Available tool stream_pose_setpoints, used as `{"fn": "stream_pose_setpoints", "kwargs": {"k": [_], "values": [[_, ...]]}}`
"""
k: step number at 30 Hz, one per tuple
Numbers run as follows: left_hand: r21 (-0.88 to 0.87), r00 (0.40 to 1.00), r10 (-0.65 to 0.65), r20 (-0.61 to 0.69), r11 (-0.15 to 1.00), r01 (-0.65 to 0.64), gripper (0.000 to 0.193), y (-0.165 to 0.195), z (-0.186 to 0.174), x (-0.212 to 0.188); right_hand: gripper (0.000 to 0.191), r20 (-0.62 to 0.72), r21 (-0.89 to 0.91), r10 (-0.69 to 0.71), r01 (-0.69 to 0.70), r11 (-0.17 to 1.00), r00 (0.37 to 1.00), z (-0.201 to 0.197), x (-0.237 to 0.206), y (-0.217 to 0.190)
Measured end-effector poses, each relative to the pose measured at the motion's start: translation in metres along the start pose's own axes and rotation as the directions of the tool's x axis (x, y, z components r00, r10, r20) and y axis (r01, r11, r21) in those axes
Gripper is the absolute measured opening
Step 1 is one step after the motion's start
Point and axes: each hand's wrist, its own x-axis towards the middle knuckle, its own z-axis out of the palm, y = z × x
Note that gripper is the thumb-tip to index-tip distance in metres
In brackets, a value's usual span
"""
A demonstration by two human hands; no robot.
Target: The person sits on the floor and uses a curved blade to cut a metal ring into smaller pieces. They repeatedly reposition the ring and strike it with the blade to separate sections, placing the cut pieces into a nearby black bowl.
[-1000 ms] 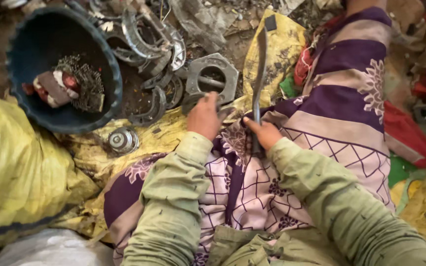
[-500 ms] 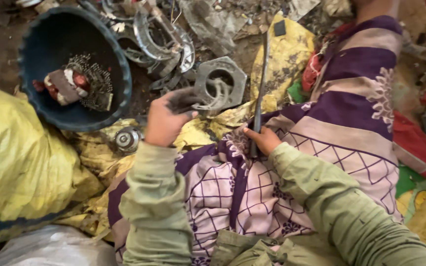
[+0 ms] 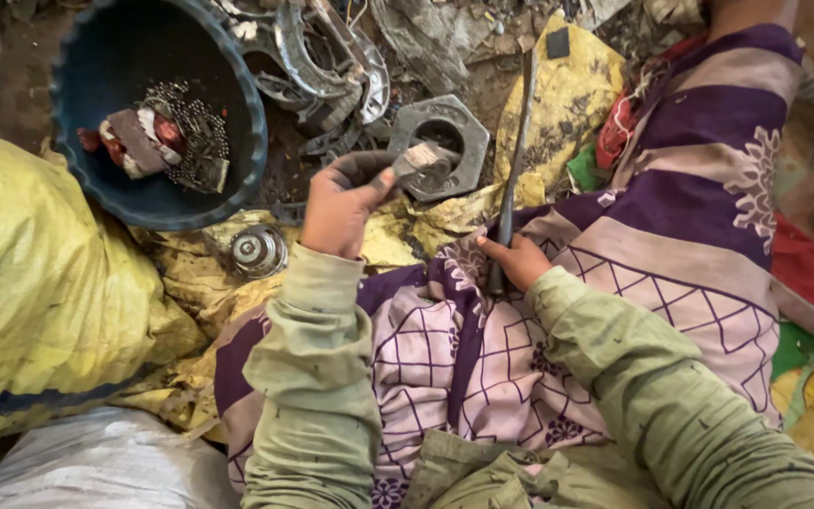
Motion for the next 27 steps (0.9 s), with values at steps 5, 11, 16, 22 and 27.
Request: {"fn": "stream_pose_setpoints", "kwargs": {"k": [5,11,16,22,27], "values": [[0.063,0.989,-0.147,0.012,0.987,0.146,0.029,-0.001,0.000,0.000,0.036,-0.023,-0.054,-0.073,0.072,0.996,0.997,0.001,-0.001,0.004],[0.105,0.985,-0.150,0.090,0.985,0.140,0.032,0.004,0.007,0.000,0.038,-0.006,-0.007,-0.062,0.062,0.998,0.998,0.001,0.005,0.008],[0.000,0.952,-0.300,0.056,0.954,0.301,0.034,0.008,0.008,0.002,0.039,-0.059,-0.281,-0.182,0.158,0.946,0.982,0.001,0.008,0.009],[0.175,0.982,-0.173,0.075,0.972,0.158,0.030,-0.008,0.012,0.003,0.044,-0.026,-0.089,0.003,-0.006,0.996,1.000,-0.001,0.006,0.011],[0.388,0.983,-0.146,0.108,0.917,0.094,0.037,-0.005,0.011,0.005,0.038,-0.032,-0.129,-0.113,0.108,0.986,0.993,-0.002,0.008,0.010]]}}
